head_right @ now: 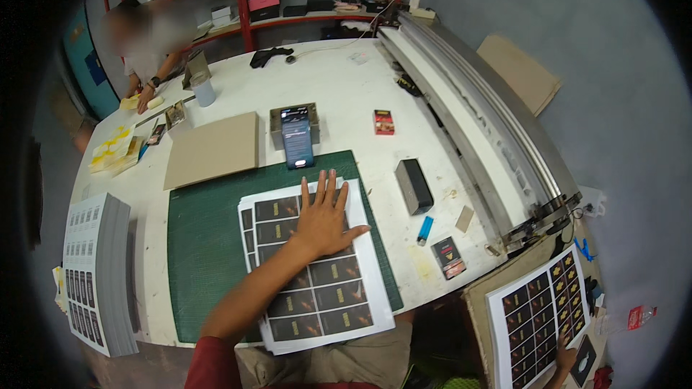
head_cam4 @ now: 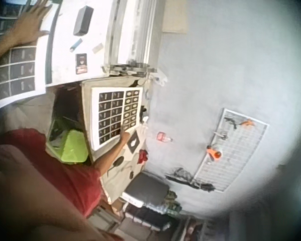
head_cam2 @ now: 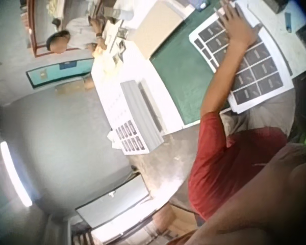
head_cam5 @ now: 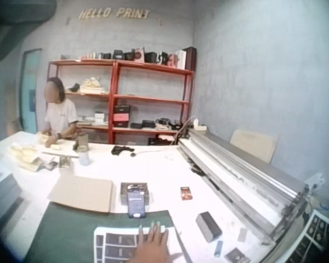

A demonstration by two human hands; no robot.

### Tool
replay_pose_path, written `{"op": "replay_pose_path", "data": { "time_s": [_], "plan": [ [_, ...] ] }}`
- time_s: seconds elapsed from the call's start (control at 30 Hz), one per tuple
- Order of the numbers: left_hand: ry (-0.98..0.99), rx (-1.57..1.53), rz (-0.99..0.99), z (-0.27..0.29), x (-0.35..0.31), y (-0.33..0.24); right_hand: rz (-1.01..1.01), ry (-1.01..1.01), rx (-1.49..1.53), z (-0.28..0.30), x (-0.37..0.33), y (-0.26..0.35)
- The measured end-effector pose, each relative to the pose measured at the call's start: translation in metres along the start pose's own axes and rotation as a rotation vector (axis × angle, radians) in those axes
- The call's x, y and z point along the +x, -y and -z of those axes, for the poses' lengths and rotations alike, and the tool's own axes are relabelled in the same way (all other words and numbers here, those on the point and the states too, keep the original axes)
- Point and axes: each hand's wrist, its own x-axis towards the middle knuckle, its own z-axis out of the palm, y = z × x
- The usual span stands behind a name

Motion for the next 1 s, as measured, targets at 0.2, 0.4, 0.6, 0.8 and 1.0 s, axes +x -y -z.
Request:
{"op": "replay_pose_path", "data": {
  "time_s": [0.2,0.4,0.6,0.8,1.0],
  "plan": [
    [0.106,-0.115,0.08,-0.009,0.017,0.019,-0.009,0.024,0.383,-0.01,-0.014,0.006],
    [0.164,-0.086,0.08,-0.004,0.02,0.016,-0.024,-0.241,0.133,-0.037,-0.001,-0.013],
    [0.183,-0.106,0.065,0.0,0.025,0.011,0.128,-0.566,0.206,-0.049,0.011,-0.041],
    [0.126,0.028,0.077,0.007,0.022,0.006,0.218,-0.525,0.918,0.034,0.012,-0.046],
    [-0.048,0.088,-0.303,0.026,0.063,-0.029,0.206,-0.417,1.59,0.142,0.066,0.0]
  ]
}}
